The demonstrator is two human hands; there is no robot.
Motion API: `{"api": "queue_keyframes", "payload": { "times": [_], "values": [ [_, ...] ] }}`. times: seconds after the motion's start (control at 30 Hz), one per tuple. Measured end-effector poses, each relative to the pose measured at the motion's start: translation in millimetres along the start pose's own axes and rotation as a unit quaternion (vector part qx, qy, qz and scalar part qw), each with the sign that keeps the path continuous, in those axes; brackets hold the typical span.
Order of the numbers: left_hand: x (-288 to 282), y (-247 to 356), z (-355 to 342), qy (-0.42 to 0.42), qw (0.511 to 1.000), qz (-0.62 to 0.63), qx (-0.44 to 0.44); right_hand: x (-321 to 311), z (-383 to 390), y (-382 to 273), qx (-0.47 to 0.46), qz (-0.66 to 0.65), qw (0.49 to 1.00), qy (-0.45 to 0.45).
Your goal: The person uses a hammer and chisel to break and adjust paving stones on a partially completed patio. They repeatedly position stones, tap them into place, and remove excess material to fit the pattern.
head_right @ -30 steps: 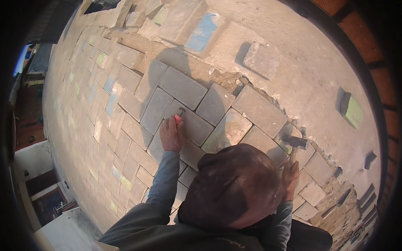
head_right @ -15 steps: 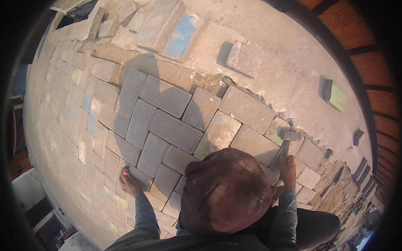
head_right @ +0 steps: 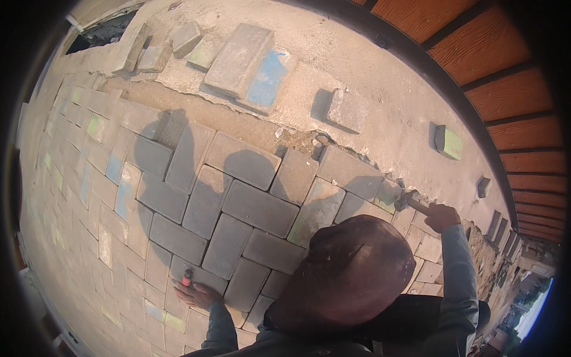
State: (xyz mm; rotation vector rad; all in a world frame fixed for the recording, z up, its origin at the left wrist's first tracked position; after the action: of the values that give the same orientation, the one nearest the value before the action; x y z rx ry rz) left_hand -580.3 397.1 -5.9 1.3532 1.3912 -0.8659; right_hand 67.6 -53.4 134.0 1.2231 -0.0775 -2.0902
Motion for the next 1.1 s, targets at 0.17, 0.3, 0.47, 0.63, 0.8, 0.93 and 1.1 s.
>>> {"api": "queue_keyframes", "payload": {
  "times": [0.17,0.3,0.47,0.63,0.8,0.93,1.1],
  "values": [
    [10,-7,-1,-0.04,0.998,-0.033,-0.023,-127,33,-8,-0.033,0.121,0.986,-0.107],
    [10,-8,-1,-0.019,0.999,-0.022,0.012,-222,61,-22,0.007,0.005,0.998,-0.059],
    [11,-13,3,0.008,0.999,-0.016,0.032,-282,45,-39,-0.03,-0.036,0.995,0.084],
    [20,-18,1,0.021,0.998,-0.054,0.037,-290,-22,-54,-0.066,0.024,0.99,0.118],
    [8,-9,6,0.058,0.997,-0.023,0.035,-273,-86,-59,-0.119,0.046,0.986,0.107],
    [6,0,5,0.073,0.995,-0.016,0.06,-255,-134,-62,-0.185,0.035,0.978,0.092],
    [19,-7,-1,0.164,0.978,0.021,0.129,-220,-203,-60,-0.202,-0.046,0.977,0.056]
  ]
}}
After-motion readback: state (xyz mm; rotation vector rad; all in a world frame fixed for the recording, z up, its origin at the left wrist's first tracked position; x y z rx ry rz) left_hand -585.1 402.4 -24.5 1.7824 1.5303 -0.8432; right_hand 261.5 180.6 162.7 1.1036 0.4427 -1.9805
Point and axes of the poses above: each hand's wrist, its own z-axis away from the middle knuckle, its own x-axis out of the palm, y = z × x, the point moved 7 cm from there along -z, towards the middle knuckle, and after that the axes turned 10 degrees about y, right-handed, at the moved point
